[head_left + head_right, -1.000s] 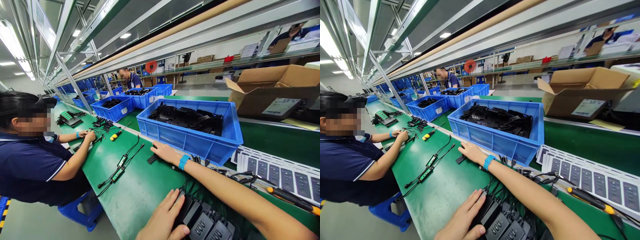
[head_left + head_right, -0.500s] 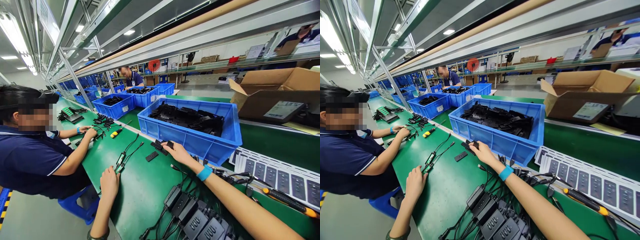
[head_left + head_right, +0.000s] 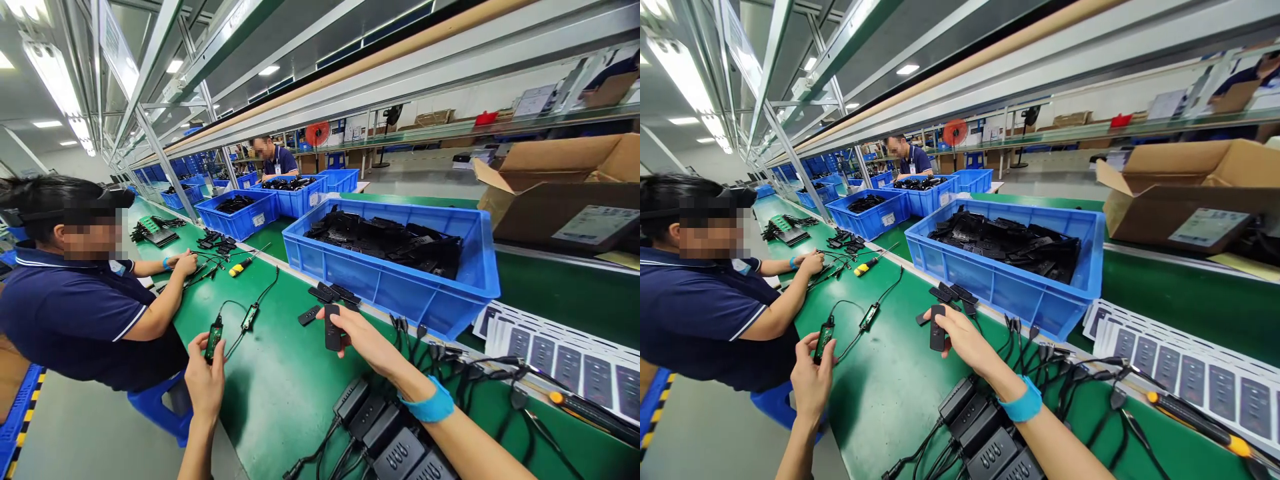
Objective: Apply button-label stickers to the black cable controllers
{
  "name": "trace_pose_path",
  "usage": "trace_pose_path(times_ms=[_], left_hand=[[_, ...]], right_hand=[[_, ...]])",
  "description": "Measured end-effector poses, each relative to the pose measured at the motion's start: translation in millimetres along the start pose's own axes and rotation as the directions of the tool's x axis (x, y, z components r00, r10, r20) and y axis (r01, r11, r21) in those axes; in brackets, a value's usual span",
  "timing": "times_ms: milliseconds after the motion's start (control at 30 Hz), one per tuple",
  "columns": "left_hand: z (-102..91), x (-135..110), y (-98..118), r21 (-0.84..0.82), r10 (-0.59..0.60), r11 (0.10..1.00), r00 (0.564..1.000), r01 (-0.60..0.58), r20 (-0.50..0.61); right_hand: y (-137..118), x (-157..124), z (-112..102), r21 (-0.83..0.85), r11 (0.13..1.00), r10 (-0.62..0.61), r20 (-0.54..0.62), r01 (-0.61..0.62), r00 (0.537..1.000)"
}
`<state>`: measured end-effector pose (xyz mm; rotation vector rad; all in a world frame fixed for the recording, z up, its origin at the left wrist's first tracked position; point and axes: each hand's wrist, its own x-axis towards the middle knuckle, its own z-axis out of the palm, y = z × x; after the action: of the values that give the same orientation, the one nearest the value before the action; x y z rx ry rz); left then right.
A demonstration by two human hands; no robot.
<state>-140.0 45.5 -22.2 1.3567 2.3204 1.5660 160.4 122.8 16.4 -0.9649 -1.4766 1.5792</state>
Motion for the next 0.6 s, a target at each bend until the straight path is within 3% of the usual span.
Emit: trace_pose_path(times_ms=[67, 133, 267, 333, 467, 600], left_hand=[[-10.2, 0, 5, -0.279, -0.195, 0.939, 0.979, 0.201, 0.05], [-17.2, -2, 16, -0.47, -0.286, 0.814, 0.94, 0.34, 0.185], [-14.1, -23, 58, -0.668, -0.298, 0.506, 0.837, 0.546, 0.459], [-3.0, -39, 81, -0.646, -0.221, 0.431, 0.768, 0.63, 0.601], [26.7, -66, 113, -0.532, -0.018, 0.461, 0.606, 0.711, 0.795], [43.8, -75, 122, -0.51, 0.093, 0.555, 0.561, 0.657, 0.823]], right_hand=[[-2, 0, -3, -0.042, 0.999, -0.026, 0.026, 0.027, 0.999], [-4, -1, -6, -0.093, 0.993, -0.076, 0.022, 0.077, 0.997], [-10, -5, -8, -0.114, 0.983, -0.146, -0.032, 0.141, 0.989], [-13, -9, -5, -0.102, 0.979, -0.179, -0.04, 0.174, 0.983], [-16, -16, 3, -0.026, 0.985, -0.169, -0.023, 0.168, 0.985], [-14, -19, 8, -0.016, 0.989, -0.149, -0.026, 0.148, 0.989]])
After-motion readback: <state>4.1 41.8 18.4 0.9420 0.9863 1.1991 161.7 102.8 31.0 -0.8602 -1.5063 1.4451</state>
